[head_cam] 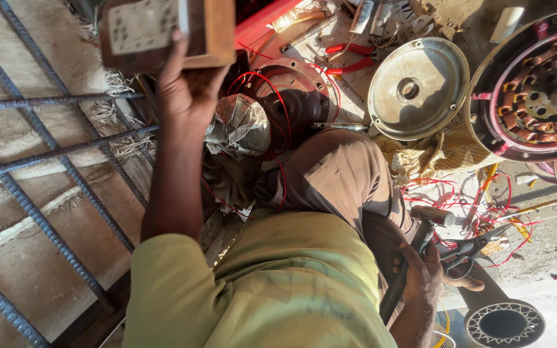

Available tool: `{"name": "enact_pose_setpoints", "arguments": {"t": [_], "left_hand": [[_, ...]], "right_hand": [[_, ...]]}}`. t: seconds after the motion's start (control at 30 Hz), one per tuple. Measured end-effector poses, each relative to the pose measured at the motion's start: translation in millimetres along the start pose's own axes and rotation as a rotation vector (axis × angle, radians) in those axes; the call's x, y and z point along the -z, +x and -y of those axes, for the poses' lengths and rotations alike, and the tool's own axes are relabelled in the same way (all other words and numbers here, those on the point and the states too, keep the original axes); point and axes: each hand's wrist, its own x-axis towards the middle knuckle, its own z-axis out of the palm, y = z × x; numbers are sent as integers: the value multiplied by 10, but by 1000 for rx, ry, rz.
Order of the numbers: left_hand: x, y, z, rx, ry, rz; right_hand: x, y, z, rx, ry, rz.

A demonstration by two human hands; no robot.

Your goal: The person is repairing a ceiling fan motor. They use pliers to strip and connect wires, apply a substance to the motor windings, and then assemble the motor housing by securing the backplate with a screwdriver.

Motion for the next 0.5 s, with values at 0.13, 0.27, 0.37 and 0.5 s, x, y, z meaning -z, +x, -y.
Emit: {"name": "enact_pose_setpoints", "arguments": {"t": [0.13,0.27,0.37,0.5], "left_hand": [[-278,1015,847,60,-105,111],[-537,1494,1160,57,59,3],[-345,1356,891,-19,363,-106],[372,1224,336,-149,745,-325]], "right_hand": [[6,-14,-9,18,-5,-2],[-11,-26,-54,-9,8,-49],[5,-10,-82,-29,-1,-68],[34,19,-53,-19,-30,-46]]}}
